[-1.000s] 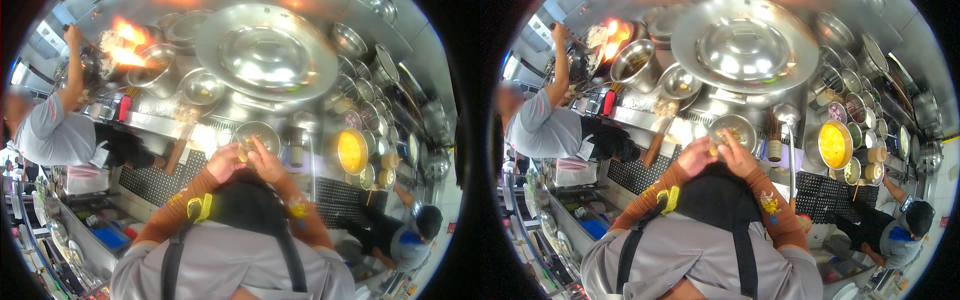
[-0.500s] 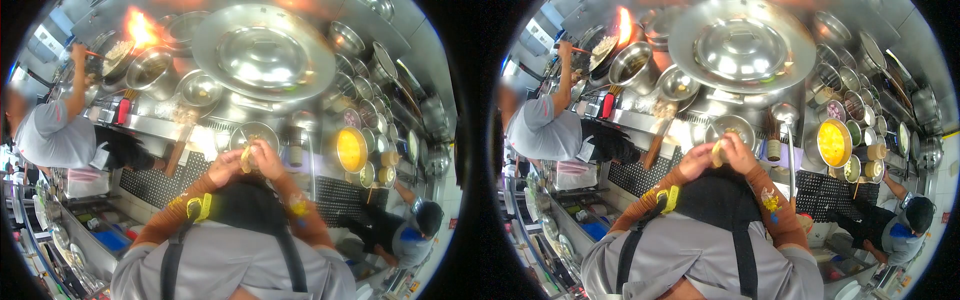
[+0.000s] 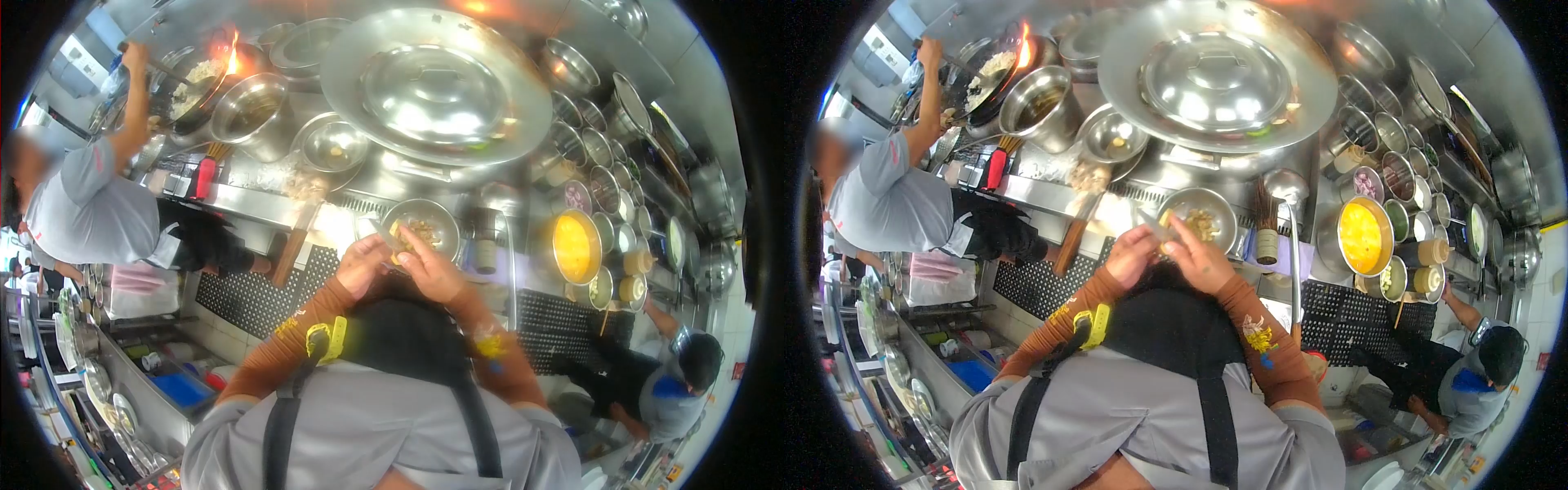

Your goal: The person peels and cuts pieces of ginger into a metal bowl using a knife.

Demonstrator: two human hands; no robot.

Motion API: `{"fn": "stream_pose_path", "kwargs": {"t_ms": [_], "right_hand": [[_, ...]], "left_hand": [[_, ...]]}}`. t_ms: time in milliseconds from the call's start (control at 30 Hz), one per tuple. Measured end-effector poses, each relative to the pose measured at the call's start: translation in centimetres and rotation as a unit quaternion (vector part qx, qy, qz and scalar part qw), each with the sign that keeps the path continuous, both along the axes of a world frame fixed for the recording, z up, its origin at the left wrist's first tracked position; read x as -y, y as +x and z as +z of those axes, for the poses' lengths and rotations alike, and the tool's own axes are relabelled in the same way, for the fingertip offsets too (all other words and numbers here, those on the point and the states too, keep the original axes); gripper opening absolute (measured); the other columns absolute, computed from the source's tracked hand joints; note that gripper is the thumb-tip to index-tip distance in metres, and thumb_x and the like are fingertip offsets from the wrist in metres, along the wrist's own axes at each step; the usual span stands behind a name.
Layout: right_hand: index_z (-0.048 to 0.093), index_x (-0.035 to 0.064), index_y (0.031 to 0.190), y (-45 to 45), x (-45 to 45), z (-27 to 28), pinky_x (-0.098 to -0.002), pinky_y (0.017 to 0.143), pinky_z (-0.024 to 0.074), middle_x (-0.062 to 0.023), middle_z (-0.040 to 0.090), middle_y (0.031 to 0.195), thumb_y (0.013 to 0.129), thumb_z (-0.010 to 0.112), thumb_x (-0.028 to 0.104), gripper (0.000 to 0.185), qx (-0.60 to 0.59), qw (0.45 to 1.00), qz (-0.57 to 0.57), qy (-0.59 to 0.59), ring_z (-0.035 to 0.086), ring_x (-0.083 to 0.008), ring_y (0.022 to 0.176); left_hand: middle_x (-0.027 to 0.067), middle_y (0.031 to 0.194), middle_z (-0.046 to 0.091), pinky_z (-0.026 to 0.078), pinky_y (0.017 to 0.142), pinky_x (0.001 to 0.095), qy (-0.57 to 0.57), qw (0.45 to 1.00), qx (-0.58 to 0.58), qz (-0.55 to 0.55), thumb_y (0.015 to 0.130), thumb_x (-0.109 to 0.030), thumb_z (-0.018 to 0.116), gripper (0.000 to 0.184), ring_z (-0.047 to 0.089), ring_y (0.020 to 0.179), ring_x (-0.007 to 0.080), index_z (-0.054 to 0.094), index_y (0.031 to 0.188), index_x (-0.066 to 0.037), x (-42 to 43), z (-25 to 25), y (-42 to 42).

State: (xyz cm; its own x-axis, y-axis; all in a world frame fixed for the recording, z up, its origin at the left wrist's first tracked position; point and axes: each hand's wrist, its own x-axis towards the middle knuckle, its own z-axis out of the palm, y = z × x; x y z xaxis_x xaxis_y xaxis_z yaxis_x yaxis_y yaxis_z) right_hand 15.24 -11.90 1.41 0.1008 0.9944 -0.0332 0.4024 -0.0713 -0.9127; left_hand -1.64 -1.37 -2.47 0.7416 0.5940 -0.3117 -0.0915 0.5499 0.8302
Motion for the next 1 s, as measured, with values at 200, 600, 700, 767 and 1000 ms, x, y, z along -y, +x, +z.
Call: {"fn": "stream_pose_path", "kwargs": {"t_ms": [200, 600, 700, 767, 1000], "right_hand": [[0.025, 0.0038, 0.151, -0.3, 0.2, -0.2, -0.04, 0.106, 0.0397, -0.0297, 0.048, 0.139, 0.1, 0.048, 0.034, 0.064, 0.043, 0.999, 0.025, 0.011, 0.049, -0.0416, 0.127], [0.031, 0.0072, 0.149, -0.3, 0.6, 0.3, -0.0414, 0.103, 0.042, -0.0303, 0.052, 0.133, 0.1, 0.048, 0.038, 0.061, 0.018, 0.999, 0.01, -0.03, 0.053, -0.0418, 0.123], [0.034, 0.0093, 0.147, -0.2, 0.6, -0.4, -0.042, 0.099, 0.0444, -0.0294, 0.056, 0.128, 0.099, 0.048, 0.039, 0.058, 0.015, 1.0, 0.008, -0.022, 0.057, -0.0415, 0.118], [0.036, 0.0101, 0.146, -0.1, 0.6, -0.6, -0.0421, 0.097, 0.0457, -0.0284, 0.058, 0.126, 0.1, 0.048, 0.039, 0.056, 0.024, 1.0, 0.004, -0.019, 0.059, -0.0411, 0.115], [0.044, 0.007, 0.141, 1.4, 0.3, -3.0, -0.0387, 0.09, 0.0487, -0.0227, 0.064, 0.116, 0.102, 0.045, 0.037, 0.05, -0.017, 0.997, -0.075, -0.009, 0.065, -0.0335, 0.102]], "left_hand": [[0.0012, 0.094, 0.062, 0.043, 0.069, 0.0241, -0.006, 1.0, -0.008, 0.007, 0.095, -0.011, 0.058, 0.03, 0.053, 0.077, 0.0091, 0.06, 0.123, -0.001, 0.1, 1.1, 0.1], [0.0028, 0.093, 0.064, 0.044, 0.069, 0.0238, 0.029, 0.999, -0.018, -0.007, 0.093, -0.01, 0.059, 0.019, 0.054, 0.076, 0.0097, 0.064, 0.109, -0.001, 0.2, 2.1, 0.0], [0.0031, 0.094, 0.064, 0.044, 0.069, 0.0234, 0.018, 1.0, -0.017, -0.009, 0.093, -0.009, 0.058, 0.017, 0.055, 0.076, 0.0098, 0.064, 0.107, -0.001, 0.4, 2.4, -0.2], [0.0032, 0.094, 0.063, 0.045, 0.068, 0.0235, 0.015, 1.0, -0.009, -0.011, 0.093, -0.009, 0.058, 0.019, 0.055, 0.077, 0.0099, 0.063, 0.109, -0.001, 0.3, 1.8, -0.4], [0.004, 0.101, 0.067, 0.047, 0.073, 0.0221, 0.001, 1.0, -0.011, -0.018, 0.093, -0.009, 0.059, 0.026, 0.06, 0.086, 0.0092, 0.061, 0.117, 0.0, 0.9, 2.7, -0.7]]}}
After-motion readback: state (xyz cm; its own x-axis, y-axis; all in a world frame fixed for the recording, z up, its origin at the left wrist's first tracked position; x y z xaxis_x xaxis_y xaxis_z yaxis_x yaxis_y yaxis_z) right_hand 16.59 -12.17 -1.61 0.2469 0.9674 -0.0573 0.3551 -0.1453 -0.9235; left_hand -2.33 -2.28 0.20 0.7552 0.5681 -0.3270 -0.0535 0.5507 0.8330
